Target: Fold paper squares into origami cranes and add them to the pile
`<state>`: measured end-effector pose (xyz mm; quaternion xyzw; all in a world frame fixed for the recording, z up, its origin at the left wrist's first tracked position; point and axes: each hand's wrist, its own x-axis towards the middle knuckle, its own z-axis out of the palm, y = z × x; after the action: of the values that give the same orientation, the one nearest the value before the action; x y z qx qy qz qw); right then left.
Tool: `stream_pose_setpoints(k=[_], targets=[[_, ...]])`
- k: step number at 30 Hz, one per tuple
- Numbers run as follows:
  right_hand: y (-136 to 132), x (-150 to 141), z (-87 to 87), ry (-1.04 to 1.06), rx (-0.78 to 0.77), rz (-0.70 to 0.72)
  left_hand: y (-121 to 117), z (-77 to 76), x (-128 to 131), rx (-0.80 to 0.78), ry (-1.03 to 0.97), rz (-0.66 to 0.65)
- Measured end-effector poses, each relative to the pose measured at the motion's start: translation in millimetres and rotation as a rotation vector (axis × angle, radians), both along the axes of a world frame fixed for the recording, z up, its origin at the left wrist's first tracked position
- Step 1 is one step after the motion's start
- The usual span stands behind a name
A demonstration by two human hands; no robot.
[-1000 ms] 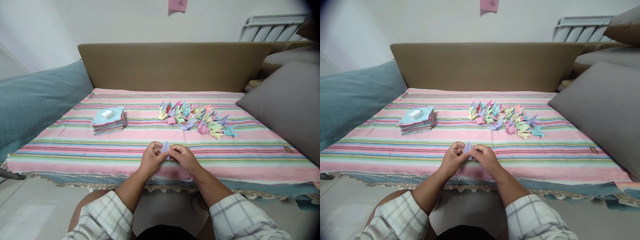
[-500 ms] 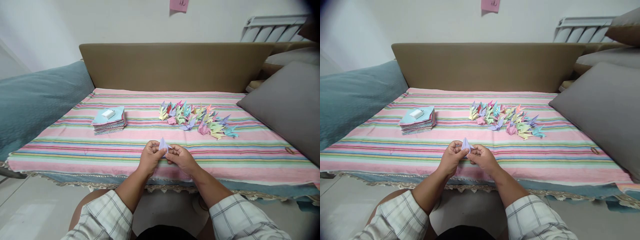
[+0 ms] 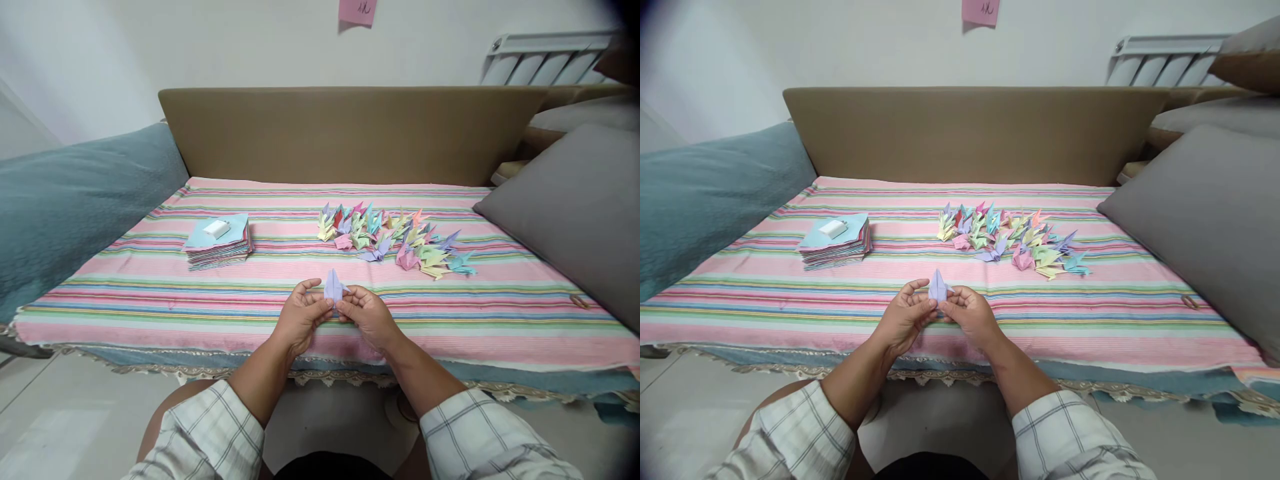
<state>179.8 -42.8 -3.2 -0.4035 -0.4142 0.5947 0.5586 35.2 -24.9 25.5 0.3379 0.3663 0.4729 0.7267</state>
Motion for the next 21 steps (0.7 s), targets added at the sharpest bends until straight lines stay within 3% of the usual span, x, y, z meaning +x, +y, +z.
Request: stream_pose_setpoints(k=[10,15,21], targets=[[-2.4,-0.3,4.5,-0.071,0.026,0.022,2.3,-8.4,1.2,0.138,0.064,0.051],[-3.3,-2.0,4.7,-0.191,0.120,-0.084,3.2,-14.9,1.0,0.255,0.230,0.150],[-4.8,-4.5,6.6,-0.309,0.183,-0.152,-0.2,-8.4,1.3,0.210,0.198,0.123]])
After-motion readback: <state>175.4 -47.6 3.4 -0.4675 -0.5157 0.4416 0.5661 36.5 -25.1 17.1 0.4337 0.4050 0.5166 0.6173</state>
